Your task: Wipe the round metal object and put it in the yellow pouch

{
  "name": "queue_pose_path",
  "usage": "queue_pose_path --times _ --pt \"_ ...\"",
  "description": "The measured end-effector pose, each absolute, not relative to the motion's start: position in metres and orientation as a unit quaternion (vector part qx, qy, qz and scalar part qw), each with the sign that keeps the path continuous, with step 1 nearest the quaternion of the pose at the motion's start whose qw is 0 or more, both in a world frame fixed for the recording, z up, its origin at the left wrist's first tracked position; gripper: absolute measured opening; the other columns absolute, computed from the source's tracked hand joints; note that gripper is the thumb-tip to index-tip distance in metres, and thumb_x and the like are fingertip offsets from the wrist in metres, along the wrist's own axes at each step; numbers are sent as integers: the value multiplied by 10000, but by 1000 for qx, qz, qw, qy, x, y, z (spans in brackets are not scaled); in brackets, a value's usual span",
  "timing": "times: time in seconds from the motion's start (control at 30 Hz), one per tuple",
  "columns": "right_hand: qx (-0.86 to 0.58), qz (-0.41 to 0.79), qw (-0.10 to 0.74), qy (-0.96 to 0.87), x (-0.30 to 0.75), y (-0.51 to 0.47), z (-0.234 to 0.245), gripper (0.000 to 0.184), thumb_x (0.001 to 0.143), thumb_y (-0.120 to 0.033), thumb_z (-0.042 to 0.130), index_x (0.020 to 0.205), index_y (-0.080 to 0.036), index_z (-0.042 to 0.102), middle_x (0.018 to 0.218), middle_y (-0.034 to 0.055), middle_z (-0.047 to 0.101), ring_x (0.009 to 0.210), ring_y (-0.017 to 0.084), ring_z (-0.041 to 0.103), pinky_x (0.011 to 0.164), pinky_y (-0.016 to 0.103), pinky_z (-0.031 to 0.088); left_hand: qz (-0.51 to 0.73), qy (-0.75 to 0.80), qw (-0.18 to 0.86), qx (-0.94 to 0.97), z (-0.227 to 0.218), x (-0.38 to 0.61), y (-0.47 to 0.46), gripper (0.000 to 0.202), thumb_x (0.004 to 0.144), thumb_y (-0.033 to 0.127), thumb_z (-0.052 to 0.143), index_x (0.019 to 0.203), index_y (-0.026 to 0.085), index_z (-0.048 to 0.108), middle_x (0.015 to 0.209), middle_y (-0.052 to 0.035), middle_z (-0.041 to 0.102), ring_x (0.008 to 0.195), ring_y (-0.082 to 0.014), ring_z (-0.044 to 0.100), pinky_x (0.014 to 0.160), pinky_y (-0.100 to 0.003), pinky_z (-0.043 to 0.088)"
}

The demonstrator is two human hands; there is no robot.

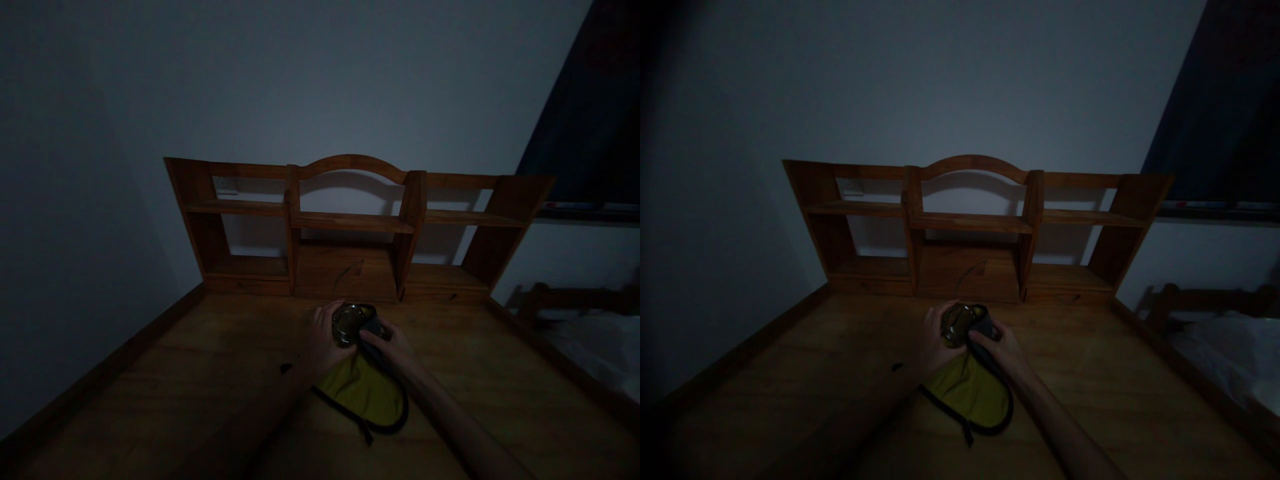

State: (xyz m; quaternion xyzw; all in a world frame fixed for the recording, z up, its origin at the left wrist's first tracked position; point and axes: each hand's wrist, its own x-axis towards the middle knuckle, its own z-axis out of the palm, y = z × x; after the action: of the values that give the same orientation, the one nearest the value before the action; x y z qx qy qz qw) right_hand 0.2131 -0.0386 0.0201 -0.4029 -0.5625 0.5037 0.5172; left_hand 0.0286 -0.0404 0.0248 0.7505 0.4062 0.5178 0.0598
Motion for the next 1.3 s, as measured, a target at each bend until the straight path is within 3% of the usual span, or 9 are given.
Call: queue_pose_path --times 0.77,1.3 --pt "-417 520 526 -528 215 -38 19 433 635 -450 814 964 -190 704 863 39 734 700 195 656 606 263 486 508 412 37 755 23 28 -37 763 630 230 759 1307 246 409 1261 -78 554 1153 -272 508 993 -453 432" --pt "-412 513 543 -522 214 -34 12 460 635 -453 811 997 -190 703 873 46 739 725 215 670 638 293 512 504 412 22 759 21 27 -35 758 633 255 758 1304 240 406 1257 -88 557 1151 -286 510 983 -470 431"
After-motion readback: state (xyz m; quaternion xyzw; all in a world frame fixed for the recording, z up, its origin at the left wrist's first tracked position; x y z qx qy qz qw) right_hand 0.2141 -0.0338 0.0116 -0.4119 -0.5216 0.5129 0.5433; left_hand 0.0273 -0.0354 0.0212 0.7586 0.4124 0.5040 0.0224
